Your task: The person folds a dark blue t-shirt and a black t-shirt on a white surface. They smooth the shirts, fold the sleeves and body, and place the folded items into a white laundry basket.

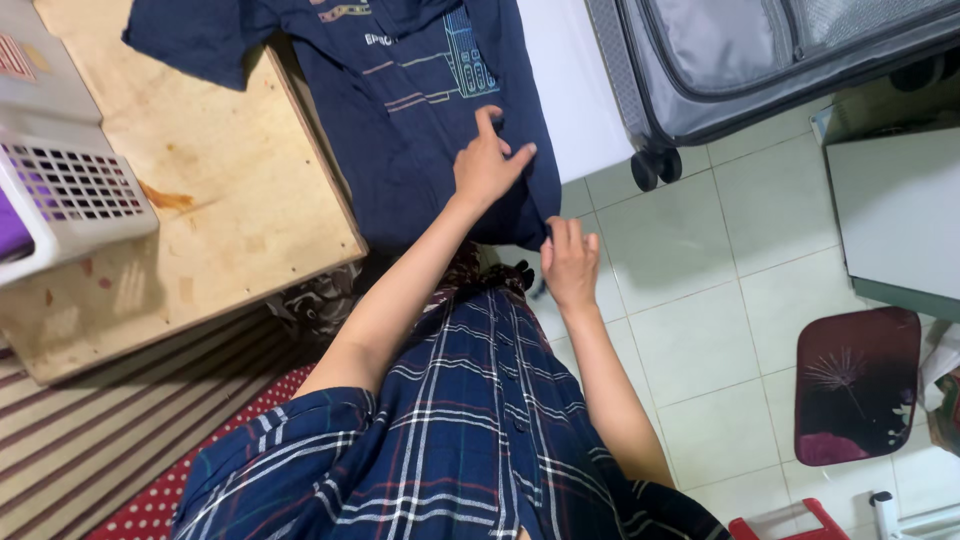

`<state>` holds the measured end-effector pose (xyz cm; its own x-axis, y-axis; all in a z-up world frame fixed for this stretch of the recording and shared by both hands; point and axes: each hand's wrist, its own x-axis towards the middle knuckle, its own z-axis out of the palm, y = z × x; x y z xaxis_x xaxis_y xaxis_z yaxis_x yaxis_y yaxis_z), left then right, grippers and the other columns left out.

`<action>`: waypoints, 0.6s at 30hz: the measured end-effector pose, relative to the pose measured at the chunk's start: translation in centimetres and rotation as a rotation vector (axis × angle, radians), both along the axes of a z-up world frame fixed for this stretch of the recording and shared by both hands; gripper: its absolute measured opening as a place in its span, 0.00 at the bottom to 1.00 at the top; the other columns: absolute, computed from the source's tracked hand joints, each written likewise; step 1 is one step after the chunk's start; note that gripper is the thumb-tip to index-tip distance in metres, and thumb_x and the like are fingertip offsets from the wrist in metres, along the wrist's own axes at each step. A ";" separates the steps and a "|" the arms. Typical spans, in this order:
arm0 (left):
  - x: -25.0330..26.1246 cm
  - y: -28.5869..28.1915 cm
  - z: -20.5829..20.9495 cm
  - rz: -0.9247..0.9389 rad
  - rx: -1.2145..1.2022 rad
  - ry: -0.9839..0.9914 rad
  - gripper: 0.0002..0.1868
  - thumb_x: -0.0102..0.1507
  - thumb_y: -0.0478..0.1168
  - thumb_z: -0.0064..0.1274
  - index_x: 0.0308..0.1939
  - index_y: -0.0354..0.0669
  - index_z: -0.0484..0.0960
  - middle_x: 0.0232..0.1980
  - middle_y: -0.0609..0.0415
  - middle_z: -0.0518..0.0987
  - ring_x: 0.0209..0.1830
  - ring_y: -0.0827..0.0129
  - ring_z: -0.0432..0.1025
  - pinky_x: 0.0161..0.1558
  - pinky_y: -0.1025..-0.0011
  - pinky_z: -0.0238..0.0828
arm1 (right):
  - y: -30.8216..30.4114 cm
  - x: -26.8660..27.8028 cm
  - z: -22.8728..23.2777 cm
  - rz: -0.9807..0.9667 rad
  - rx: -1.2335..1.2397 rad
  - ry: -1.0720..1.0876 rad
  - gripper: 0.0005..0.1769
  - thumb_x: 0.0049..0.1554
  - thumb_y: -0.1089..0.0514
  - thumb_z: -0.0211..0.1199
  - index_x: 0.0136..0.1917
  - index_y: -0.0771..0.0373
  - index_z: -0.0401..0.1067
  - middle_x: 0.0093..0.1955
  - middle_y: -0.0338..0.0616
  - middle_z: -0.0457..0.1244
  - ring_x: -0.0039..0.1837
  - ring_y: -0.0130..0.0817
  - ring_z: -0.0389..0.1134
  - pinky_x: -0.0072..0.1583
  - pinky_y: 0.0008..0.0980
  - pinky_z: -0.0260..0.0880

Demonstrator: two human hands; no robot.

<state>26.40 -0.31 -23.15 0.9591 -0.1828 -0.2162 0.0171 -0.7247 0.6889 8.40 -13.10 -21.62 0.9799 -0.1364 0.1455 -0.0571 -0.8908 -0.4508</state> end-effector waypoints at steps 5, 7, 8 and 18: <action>-3.5 -0.4 -1.4 0.067 -0.298 0.098 0.37 0.61 0.39 0.62 0.70 0.48 0.58 0.29 0.47 0.77 0.30 0.55 0.78 0.35 0.61 0.73 | 1.0 -1.3 -0.3 0.142 0.164 -0.105 0.15 0.58 0.63 0.64 0.58 0.62 0.71 0.53 0.44 0.65 0.51 0.46 0.68 0.55 0.39 0.63; -4.6 0.1 -2.6 0.121 -0.331 -0.160 0.35 0.65 0.35 0.62 0.71 0.48 0.59 0.39 0.46 0.78 0.37 0.56 0.79 0.40 0.64 0.75 | 0.5 -1.5 -0.5 0.141 0.194 -0.007 0.11 0.58 0.60 0.66 0.54 0.62 0.72 0.51 0.44 0.67 0.46 0.44 0.68 0.51 0.41 0.62; -5.0 0.5 -3.1 0.144 -0.346 -0.290 0.34 0.67 0.33 0.62 0.72 0.49 0.59 0.45 0.45 0.79 0.41 0.57 0.79 0.42 0.65 0.76 | 0.2 -1.6 -0.7 0.141 0.208 0.042 0.10 0.58 0.59 0.67 0.52 0.62 0.73 0.50 0.45 0.68 0.44 0.44 0.68 0.50 0.41 0.62; -7.1 1.9 -4.3 0.237 -0.491 -0.072 0.27 0.69 0.31 0.52 0.69 0.48 0.60 0.40 0.53 0.76 0.27 0.72 0.75 0.34 0.72 0.72 | -5.2 0.4 -5.5 0.034 0.377 0.068 0.18 0.59 0.59 0.65 0.62 0.63 0.70 0.58 0.50 0.68 0.63 0.51 0.66 0.62 0.44 0.65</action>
